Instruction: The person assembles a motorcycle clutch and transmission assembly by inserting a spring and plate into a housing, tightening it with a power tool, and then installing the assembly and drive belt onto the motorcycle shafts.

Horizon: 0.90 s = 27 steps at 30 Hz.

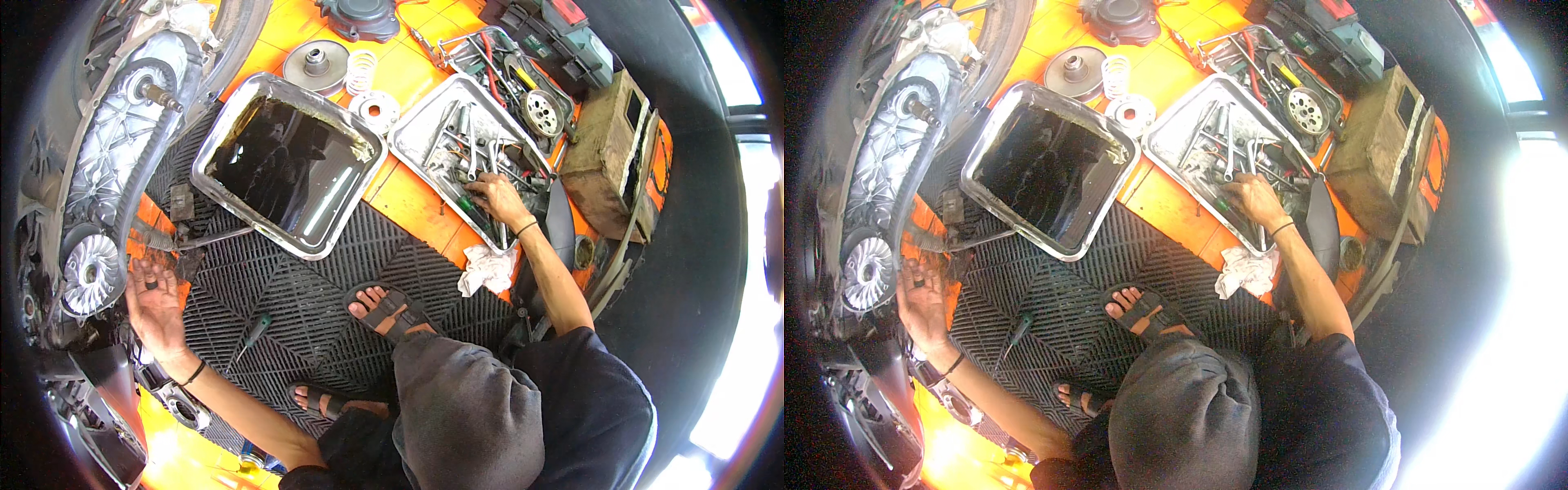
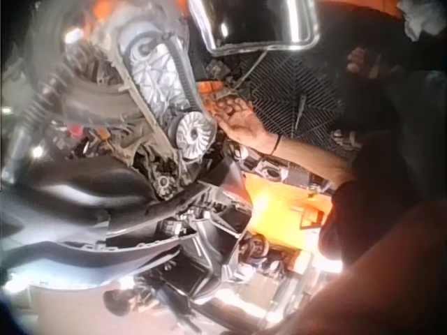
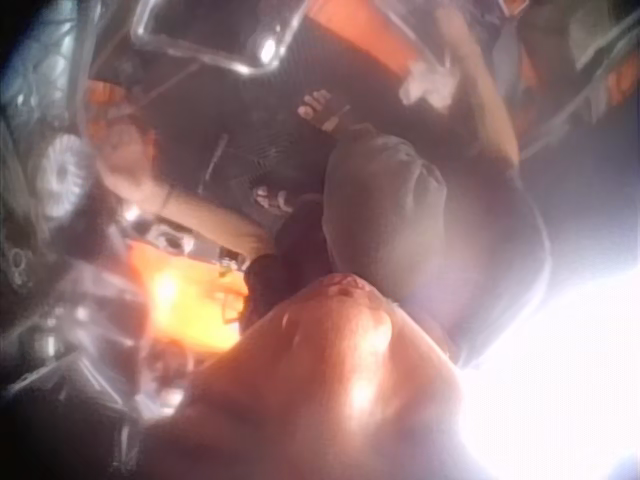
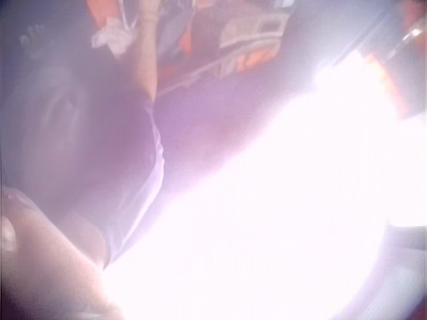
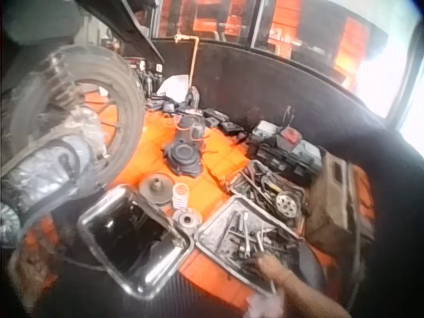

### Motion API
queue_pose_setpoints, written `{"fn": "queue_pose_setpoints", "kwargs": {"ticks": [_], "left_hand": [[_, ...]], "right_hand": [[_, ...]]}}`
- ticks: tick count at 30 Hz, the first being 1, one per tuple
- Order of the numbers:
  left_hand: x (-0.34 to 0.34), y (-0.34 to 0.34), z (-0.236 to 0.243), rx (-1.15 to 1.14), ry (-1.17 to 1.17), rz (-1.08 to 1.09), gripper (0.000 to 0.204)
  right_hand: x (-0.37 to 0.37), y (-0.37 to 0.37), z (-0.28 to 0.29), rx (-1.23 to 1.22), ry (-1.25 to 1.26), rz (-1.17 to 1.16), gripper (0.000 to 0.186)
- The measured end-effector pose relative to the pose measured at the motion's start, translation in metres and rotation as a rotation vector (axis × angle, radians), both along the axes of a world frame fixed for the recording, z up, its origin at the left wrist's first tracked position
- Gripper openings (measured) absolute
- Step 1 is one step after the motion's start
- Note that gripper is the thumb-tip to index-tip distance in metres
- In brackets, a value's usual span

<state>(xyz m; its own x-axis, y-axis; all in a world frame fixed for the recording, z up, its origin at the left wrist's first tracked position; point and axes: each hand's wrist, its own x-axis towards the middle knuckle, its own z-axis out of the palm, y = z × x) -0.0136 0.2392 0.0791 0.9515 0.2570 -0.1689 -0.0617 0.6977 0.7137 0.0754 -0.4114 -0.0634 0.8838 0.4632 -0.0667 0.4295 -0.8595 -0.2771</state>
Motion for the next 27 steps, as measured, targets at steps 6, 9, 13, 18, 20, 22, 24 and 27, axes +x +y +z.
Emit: {"fn": "queue_pose_setpoints", "kwargs": {"ticks": [6,9,13,18,20,22,24,27], "left_hand": [[-0.006,-0.045,-0.008,0.138,0.118,0.064,0.036],[-0.003,-0.084,-0.011,0.224,0.171,0.009,0.038],[-0.001,-0.143,-0.008,0.590,0.248,-0.140,0.033],[0.006,-0.215,-0.020,0.725,0.257,-0.438,0.024],[0.009,-0.233,-0.023,0.715,0.266,-0.424,0.023],[0.009,-0.234,-0.029,0.786,0.232,-0.319,0.025],[0.010,-0.233,-0.034,0.916,0.178,-0.190,0.025],[0.000,-0.211,-0.035,1.173,0.178,-0.029,0.024]], "right_hand": [[0.005,0.001,0.002,0.009,0.013,0.021,0.015],[-0.002,0.000,0.014,-0.055,0.029,-0.034,0.014],[-0.021,0.068,0.031,0.574,0.315,-0.586,0.013],[-0.044,0.167,0.061,1.326,0.712,-0.580,0.022],[-0.046,0.197,0.073,1.393,0.803,-0.574,0.026],[-0.042,0.226,0.083,1.323,0.792,-0.526,0.027],[-0.039,0.250,0.084,1.208,0.687,-0.472,0.026],[-0.043,0.294,0.081,1.124,0.588,-0.327,0.022]]}}
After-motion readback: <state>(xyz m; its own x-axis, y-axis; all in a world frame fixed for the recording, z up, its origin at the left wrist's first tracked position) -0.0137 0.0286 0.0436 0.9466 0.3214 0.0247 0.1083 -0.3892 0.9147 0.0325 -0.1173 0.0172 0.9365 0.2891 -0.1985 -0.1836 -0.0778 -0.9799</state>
